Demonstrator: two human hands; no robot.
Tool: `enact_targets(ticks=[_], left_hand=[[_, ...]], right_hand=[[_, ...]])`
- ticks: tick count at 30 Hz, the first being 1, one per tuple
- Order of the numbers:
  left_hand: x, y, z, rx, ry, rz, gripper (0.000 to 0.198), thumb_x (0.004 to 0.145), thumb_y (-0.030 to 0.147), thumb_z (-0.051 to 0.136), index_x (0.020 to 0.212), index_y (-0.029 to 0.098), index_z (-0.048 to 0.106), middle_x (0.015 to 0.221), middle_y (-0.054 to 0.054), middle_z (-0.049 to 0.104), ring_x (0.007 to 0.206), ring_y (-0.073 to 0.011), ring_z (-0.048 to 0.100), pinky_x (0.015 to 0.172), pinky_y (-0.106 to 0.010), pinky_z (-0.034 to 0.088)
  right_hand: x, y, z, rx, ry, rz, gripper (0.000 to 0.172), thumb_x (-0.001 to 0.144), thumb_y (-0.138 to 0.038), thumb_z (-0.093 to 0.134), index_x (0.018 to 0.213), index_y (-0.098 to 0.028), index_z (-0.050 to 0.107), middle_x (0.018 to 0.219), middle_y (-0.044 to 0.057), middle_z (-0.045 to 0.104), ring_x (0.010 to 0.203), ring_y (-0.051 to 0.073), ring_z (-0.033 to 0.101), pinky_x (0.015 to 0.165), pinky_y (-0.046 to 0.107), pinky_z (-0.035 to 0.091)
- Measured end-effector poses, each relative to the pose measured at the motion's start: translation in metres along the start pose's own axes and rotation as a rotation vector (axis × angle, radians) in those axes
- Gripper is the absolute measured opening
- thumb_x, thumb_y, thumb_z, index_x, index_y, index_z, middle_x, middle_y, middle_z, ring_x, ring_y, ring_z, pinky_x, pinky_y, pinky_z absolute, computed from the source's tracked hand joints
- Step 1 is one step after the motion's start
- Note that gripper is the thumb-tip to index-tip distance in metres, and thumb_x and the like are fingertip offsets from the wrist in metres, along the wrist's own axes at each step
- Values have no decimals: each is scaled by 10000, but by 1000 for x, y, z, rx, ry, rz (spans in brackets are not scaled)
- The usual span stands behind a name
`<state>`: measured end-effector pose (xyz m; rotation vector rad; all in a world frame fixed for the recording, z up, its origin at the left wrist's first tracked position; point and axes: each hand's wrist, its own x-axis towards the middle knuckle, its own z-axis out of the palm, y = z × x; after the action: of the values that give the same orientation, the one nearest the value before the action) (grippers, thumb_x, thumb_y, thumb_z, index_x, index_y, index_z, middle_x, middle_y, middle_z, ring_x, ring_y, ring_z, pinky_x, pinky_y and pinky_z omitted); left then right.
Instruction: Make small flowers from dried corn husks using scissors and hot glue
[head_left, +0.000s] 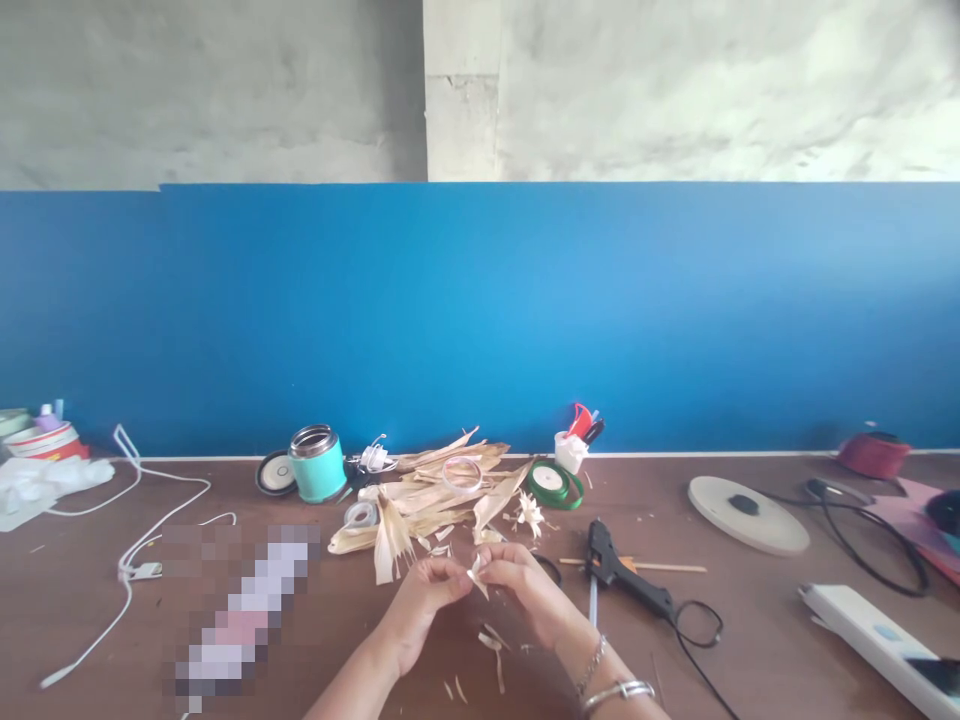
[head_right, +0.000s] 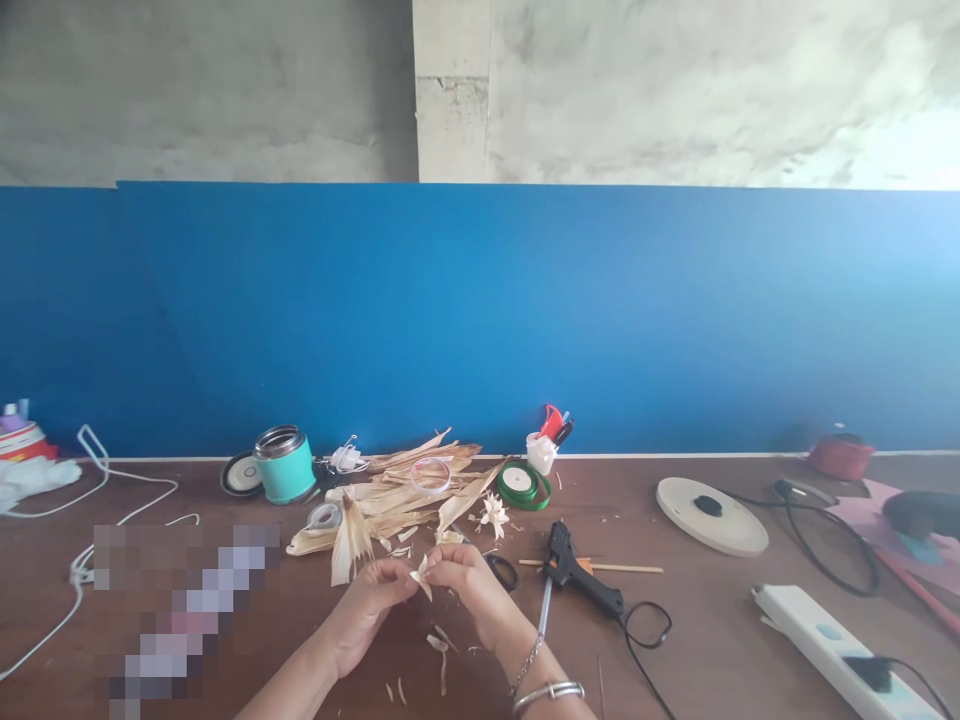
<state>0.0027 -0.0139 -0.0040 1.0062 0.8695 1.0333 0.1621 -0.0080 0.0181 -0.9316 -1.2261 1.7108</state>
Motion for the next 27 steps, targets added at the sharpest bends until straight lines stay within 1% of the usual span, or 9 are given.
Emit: enact_targets(ticks=[4,10,13,16,19,22,25,27], left_hand=[[-3,2,2,-52,-58,-12,323,542,402,826,524,162,611,567,13,607,636,-149,512,658,-271,321],[-7,6,5,-94,-66,12,336,545,402,824,530,163,589,577,23,571,619,-136,477,629,-258,305],[-7,8,6,-114,-74,28,332,534,396,831,533,166,591,589,20,584,628,-138,487,647,-260,317],[-7,10,6,-142,-97,43,301,549,388,824,545,174,612,601,11,608,673,-161,527,691,-281,347],[-6,9,3,-142,-80,67,286,567,398,810,554,175,631,620,-6,625,696,-179,545,708,-300,371],[-3,4,-2,-133,-70,92,254,607,388,786,591,170,656,675,-24,650,684,-169,539,711,-304,386],[-1,1,-6,-129,-61,100,212,631,357,773,642,165,685,699,-32,664,695,-166,543,720,-304,387],[-1,0,-6,-128,-47,91,213,613,347,787,618,165,678,663,-21,647,681,-160,535,708,-297,381]], right_hand=[[0,1,-1,-6,-10,-17,77,603,-207,628,584,-155,574,548,-34,523,544,97,410,558,232,271],[2,5,-1,18,-13,15,120,606,-242,667,599,-154,586,555,-27,546,546,101,435,558,230,295],[2,6,-2,13,-9,-9,118,628,-248,670,621,-149,606,570,-24,552,553,100,435,559,228,297],[0,5,0,-5,18,-38,110,647,-248,670,634,-154,615,577,-31,538,569,101,427,572,226,298],[-2,0,3,-22,67,-34,161,677,-314,666,633,-165,623,617,-22,558,620,118,456,611,234,318],[-5,-4,5,-40,96,-5,208,680,-369,666,621,-172,636,645,-13,579,649,131,466,632,243,328],[-5,-3,5,-45,37,-1,188,645,-341,699,607,-166,640,617,-18,562,627,124,441,616,240,313],[-4,-2,4,-12,-3,-7,175,623,-312,717,597,-162,632,604,-22,551,612,117,431,610,237,304]])
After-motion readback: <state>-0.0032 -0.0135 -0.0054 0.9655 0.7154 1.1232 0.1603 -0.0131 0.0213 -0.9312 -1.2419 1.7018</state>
